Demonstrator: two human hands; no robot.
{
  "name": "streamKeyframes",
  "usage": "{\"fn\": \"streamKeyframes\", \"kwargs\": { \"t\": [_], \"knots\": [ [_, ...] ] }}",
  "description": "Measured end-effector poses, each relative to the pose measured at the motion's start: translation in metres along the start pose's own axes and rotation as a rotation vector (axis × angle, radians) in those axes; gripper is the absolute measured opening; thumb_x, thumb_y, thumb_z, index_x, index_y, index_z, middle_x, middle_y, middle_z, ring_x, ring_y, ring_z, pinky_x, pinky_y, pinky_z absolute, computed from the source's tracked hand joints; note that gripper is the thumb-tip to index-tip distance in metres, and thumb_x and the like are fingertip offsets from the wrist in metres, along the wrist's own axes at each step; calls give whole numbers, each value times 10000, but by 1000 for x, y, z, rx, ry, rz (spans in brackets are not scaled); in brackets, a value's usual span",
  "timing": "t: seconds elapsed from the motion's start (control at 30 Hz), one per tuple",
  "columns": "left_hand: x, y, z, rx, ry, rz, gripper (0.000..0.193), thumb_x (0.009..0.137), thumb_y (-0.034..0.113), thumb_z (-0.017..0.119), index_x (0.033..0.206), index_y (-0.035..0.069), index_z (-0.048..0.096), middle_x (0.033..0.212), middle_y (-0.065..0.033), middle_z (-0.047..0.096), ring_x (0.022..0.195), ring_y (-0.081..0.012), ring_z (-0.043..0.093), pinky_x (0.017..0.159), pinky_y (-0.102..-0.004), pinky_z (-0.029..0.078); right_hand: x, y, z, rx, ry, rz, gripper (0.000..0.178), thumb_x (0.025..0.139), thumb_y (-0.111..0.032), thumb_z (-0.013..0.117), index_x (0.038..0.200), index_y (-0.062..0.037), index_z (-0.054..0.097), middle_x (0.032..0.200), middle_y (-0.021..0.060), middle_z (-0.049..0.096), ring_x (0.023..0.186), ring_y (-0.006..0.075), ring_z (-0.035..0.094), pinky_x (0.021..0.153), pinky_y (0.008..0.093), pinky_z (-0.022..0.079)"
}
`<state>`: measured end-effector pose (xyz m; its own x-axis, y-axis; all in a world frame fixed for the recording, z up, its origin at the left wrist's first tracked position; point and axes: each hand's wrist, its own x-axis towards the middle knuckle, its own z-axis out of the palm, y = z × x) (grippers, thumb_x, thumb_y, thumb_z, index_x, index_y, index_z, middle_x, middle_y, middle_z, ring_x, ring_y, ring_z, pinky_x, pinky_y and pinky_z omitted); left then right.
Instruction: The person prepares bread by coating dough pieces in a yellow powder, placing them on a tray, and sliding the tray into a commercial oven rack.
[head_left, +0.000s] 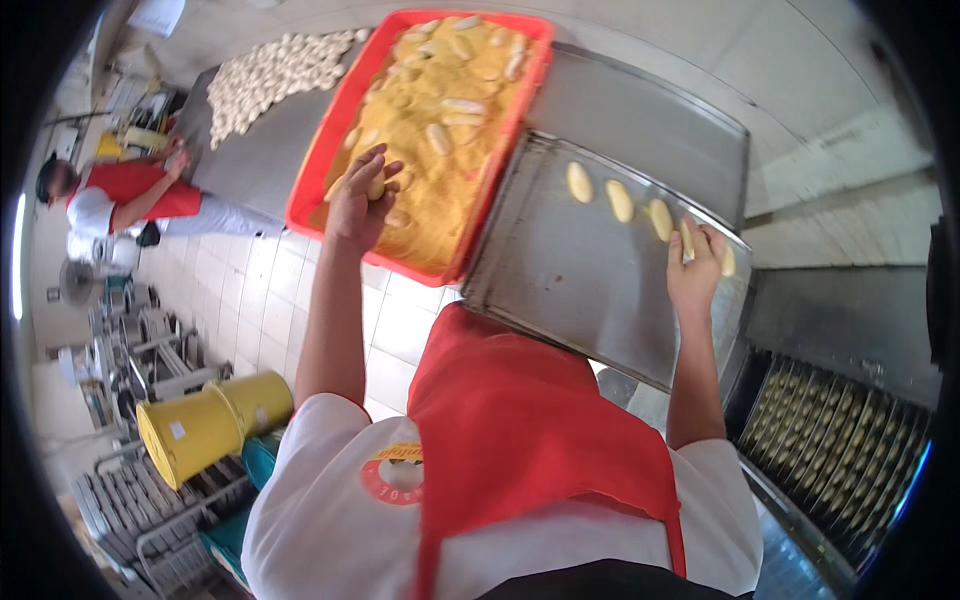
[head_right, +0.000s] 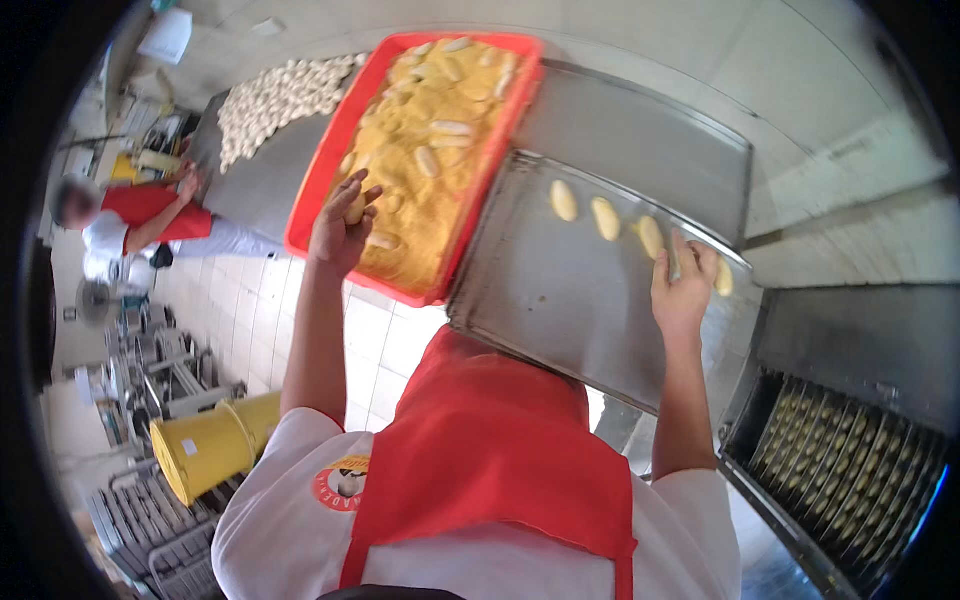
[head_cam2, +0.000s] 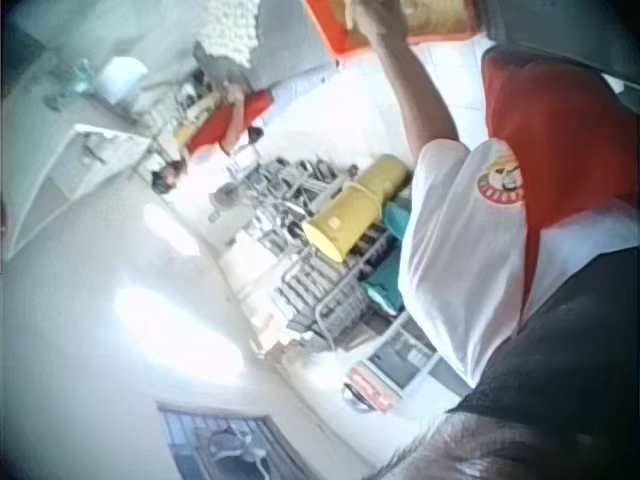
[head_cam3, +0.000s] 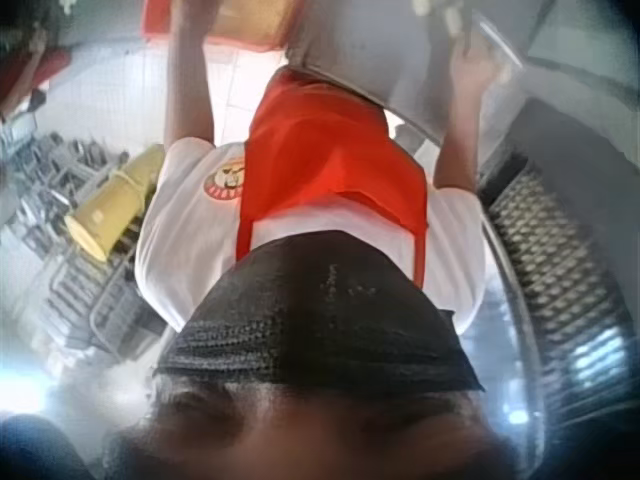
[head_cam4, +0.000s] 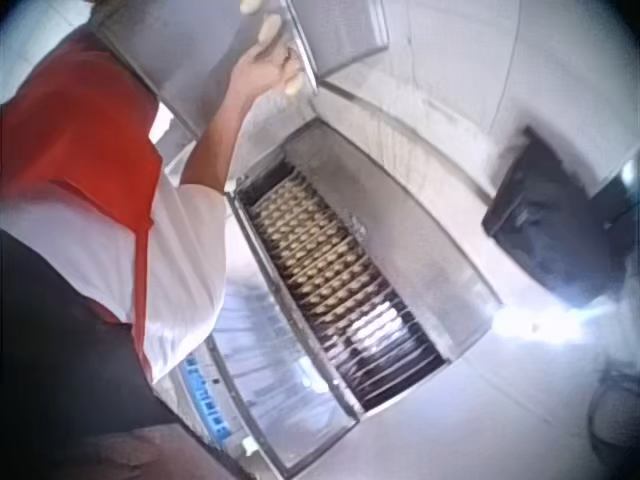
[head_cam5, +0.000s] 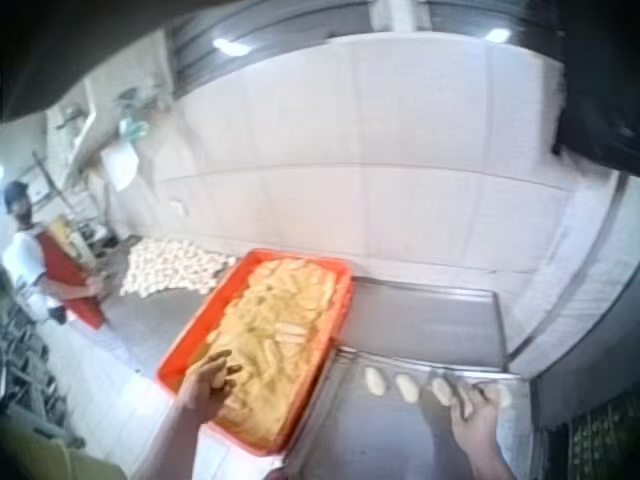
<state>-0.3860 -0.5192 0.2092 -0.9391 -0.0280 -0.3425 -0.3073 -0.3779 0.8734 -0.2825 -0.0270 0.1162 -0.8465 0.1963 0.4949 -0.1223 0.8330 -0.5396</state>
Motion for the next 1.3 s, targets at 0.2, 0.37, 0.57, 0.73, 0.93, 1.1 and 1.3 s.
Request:
{"fn": "streamKeyframes", "kwargs": {
  "t": [0.2, 0.37, 0.57, 0.73, 0.93, 1.1, 1.3],
  "knots": [
    [33, 20, -157, 1405, 73, 100, 370, 952, 209, 668, 1268, 18, 688, 988, -215, 751, 814, -329, 739, 786, -402, 592, 40, -220, 96, 483, -405, -83, 271, 958, -132, 703, 1202, -19, 739, 1120, 188, 704, 1063, 358, 679, 930, 409, 542],
    [79, -9, -174, 1682, 30, 133, 464, 873, 411, 765, 1101, 9, 732, 1071, -234, 744, 1029, -384, 727, 910, -473, 585, 47, -314, 271, 320, -691, -399, 376, 905, -64, 681, 1280, -38, 701, 1316, 172, 677, 1172, 372, 653, 1027, 446, 520],
    [98, 7, -202, 1300, -78, 228, 451, 834, 383, 803, 1077, 16, 703, 1080, -202, 722, 1039, -379, 707, 877, -480, 583, 42, -337, 316, 25, -938, 109, 412, 866, -100, 677, 1278, -101, 668, 1281, 140, 648, 1170, 378, 622, 966, 474, 528],
    [156, 2, -185, 1348, -313, 466, 406, 849, 308, 804, 1124, 24, 712, 1020, -180, 701, 1034, -370, 686, 828, -491, 566, 55, -326, 341, 143, -488, 150, 382, 851, -125, 702, 1227, -80, 647, 1271, 203, 629, 1145, 391, 634, 938, 478, 539],
    [173, 23, -221, 735, -554, 75, 314, 910, 170, 744, 1175, 23, 659, 919, -82, 667, 774, -206, 680, 693, -343, 559, 71, -365, 329, -18, -680, 150, 332, 863, -150, 737, 1166, -72, 628, 1169, 221, 659, 1077, 400, 652, 898, 469, 538],
    [155, 49, -260, 520, -501, -137, 388, 931, 246, 756, 1239, 34, 652, 755, -58, 654, 637, -171, 651, 602, -330, 516, 7, -360, 291, 176, -857, 304, 376, 811, -194, 801, 1121, -64, 632, 947, 162, 690, 915, 406, 674, 801, 484, 535],
    [129, 2, -228, 1449, -378, 90, 527, 835, 381, 820, 1191, 15, 690, 1013, -243, 742, 952, -421, 722, 819, -482, 572, 19, -377, 300, -34, -756, 236, 262, 781, -171, 810, 980, -56, 684, 1054, 141, 683, 980, 382, 687, 841, 457, 549]
  ]
}}
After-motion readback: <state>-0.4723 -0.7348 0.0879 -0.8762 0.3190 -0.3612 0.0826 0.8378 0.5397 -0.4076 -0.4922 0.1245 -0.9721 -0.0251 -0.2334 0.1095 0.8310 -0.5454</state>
